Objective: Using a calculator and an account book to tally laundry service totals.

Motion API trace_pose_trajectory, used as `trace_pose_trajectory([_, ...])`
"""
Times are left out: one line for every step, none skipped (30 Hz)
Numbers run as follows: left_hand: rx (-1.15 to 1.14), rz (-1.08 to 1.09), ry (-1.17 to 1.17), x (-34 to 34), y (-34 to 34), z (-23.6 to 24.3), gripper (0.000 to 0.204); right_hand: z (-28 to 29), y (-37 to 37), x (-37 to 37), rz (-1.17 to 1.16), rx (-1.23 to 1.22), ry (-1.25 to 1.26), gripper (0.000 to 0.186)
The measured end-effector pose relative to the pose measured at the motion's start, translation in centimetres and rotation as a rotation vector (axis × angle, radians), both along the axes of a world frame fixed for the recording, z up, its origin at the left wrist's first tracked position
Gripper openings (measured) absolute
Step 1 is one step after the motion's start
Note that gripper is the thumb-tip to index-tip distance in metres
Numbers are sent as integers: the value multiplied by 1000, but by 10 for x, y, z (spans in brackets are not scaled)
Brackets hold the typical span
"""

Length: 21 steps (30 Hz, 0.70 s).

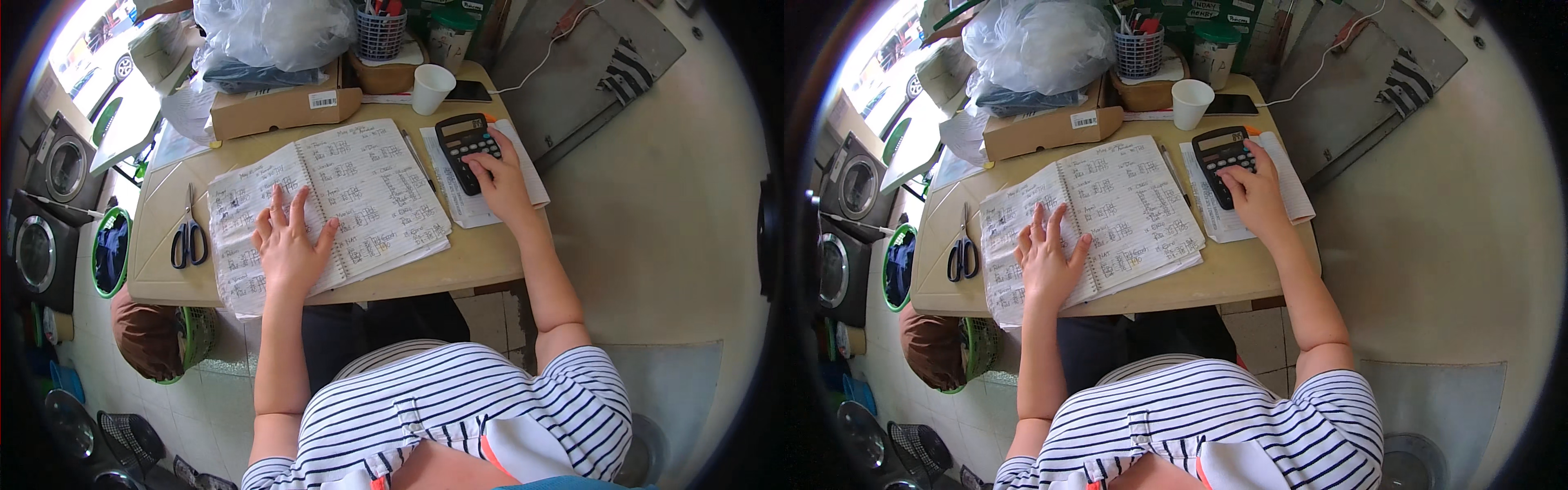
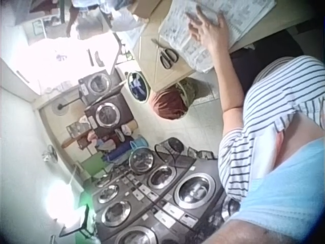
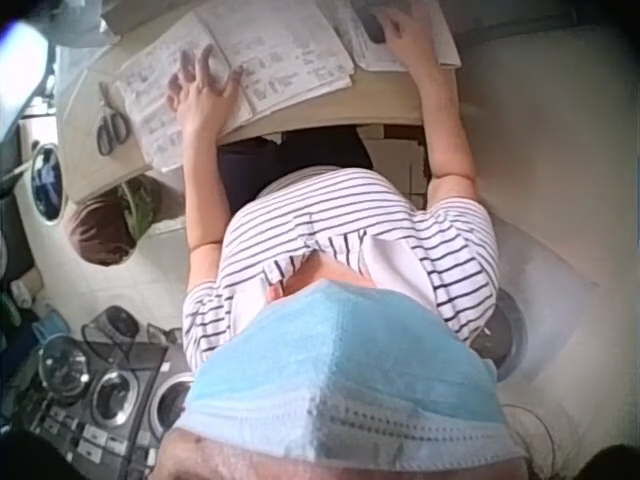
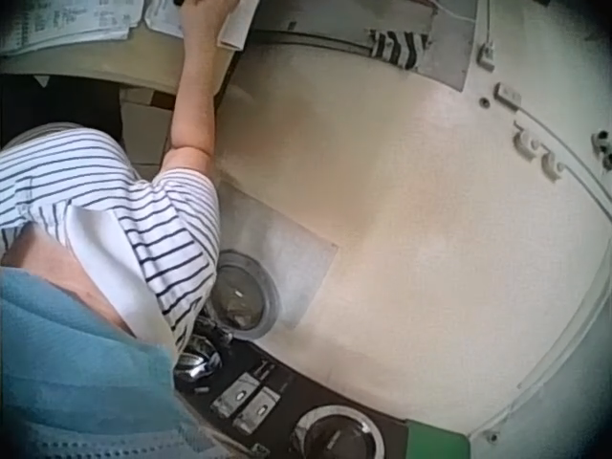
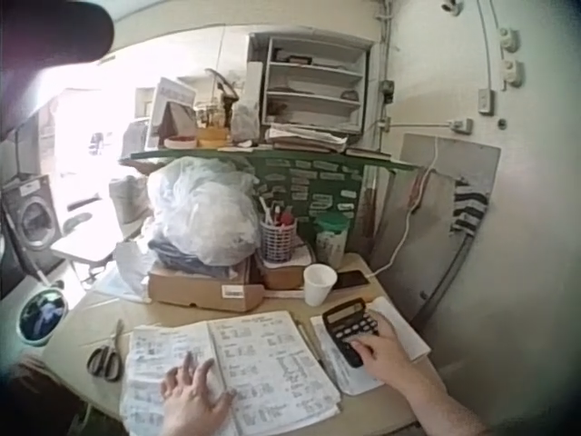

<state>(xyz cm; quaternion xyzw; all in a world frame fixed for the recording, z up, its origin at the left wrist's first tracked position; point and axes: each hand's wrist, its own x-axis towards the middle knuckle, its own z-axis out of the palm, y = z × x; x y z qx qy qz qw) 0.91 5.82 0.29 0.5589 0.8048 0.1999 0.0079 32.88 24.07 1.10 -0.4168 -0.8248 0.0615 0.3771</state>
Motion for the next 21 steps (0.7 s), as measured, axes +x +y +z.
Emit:
trace_pose_trajectory([7,-5,6,0,0,0,71,-1,3,-1,-1,1,1,15])
trace_pose_trajectory([13,-11,12,1,1,-1,71,-3,6,-2,-36,7,-61,14])
trace_pose_trajectory([12,-5,13,0,0,-1,71,-4,7,-4,-65,12,-125,13])
trace_pose_trajectory([17,-7,16,0,0,-1,70,-2,6,-5,-61,11,-124,13])
trace_pose_trajectory([21,-11,20,0,0,-2,70,2,2,-4,-44,40,-96,13])
trace_pose_trajectory([20,-7,18,-1,0,-2,70,4,-1,-2,-27,70,-69,13])
trace_pose_trajectory([22,-7,27,-1,0,-3,70,1,-7,1,-25,68,-71,13])
trace_pose_trajectory([24,-8,35,-1,1,-4,70,-2,-15,6,-41,122,-93,12])
trace_pose_trajectory([21,-11,32,0,1,-4,70,-5,-21,11,-62,175,-115,11])
trace_pose_trajectory([24,-8,32,0,1,-3,70,-9,-24,15,-66,171,-118,11])
trace_pose_trajectory([27,-4,32,0,1,-3,70,-12,-27,19,-45,122,-79,12])
trace_pose_trajectory([24,-12,30,0,1,-2,70,-14,-29,23,-28,72,-40,13])
trace_pose_trajectory([23,-4,36,-1,1,-2,70,-12,-28,27,-36,68,-42,13])
trace_pose_trajectory([23,6,42,0,1,-3,69,-8,-25,31,-36,15,57,14])
trace_pose_trajectory([22,2,42,0,1,-4,69,-5,-21,34,-34,-37,157,16])
trace_pose_trajectory([26,8,40,0,1,-5,67,-5,-19,37,-37,-38,158,16])
trace_pose_trajectory([31,16,38,-1,0,-5,66,-6,-17,39,-108,-116,210,17])
trace_pose_trajectory([30,25,41,-1,0,-5,66,-8,-14,40,-170,-195,262,19])
trace_pose_trajectory([21,15,32,-1,-1,-4,67,-11,-12,42,-159,-197,263,19])
trace_pose_trajectory([12,6,24,-1,-1,-3,69,-15,-12,45,-168,-162,231,19])
trace_pose_trajectory([6,23,29,0,-1,-3,69,-18,-12,46,-173,-131,200,19])
